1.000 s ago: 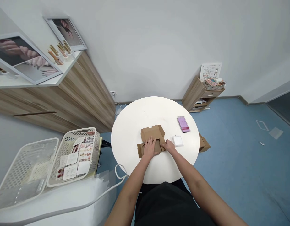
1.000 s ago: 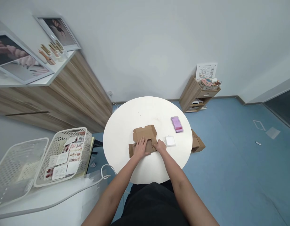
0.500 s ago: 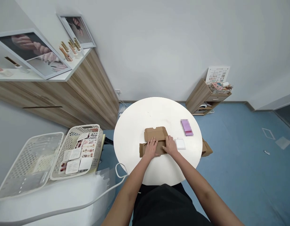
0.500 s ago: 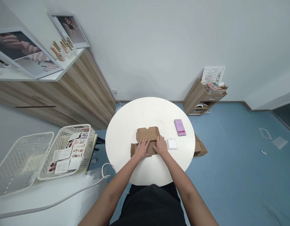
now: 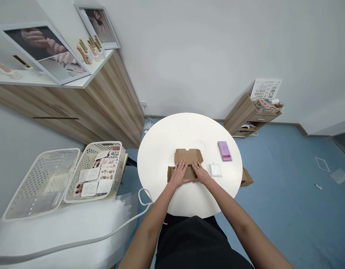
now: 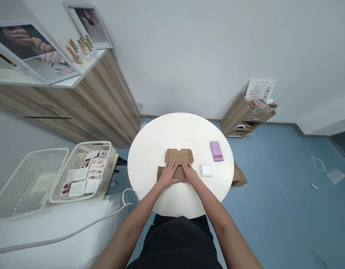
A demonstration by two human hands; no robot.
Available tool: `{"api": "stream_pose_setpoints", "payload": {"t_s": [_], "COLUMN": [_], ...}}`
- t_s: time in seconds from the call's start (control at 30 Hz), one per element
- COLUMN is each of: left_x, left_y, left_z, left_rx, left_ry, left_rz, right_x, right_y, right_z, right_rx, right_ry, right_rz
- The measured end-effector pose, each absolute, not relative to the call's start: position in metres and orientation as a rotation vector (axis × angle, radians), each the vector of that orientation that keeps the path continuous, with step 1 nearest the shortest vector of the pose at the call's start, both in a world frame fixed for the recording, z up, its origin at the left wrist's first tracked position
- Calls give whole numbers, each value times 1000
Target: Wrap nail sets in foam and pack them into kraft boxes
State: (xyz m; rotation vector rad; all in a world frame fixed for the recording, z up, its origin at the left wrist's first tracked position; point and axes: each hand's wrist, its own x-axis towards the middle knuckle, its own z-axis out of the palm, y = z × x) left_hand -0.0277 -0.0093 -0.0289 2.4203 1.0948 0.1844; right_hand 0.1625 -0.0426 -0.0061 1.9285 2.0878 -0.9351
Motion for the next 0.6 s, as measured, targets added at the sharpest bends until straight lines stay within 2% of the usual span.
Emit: {"api": "stream_pose_setpoints", "payload": {"t_s": [0.17, 0.33, 0.6], "left_x": [-77, -93, -40], "left_y": [-27, -56, -91], "left_z": [-20, -20, -24], "left_rx": [2022, 1901, 1853], "left_ry": [1694, 1898, 1926], "left_rz": [553, 345, 251], "right_x": [164, 165, 164], "right_y": [-42, -42, -42], "right_z": [-3, -7, -7], "right_rx": [1914, 1901, 1904], "right_ry": [2061, 2057, 2058], "right_rz": [-905, -879, -868]}}
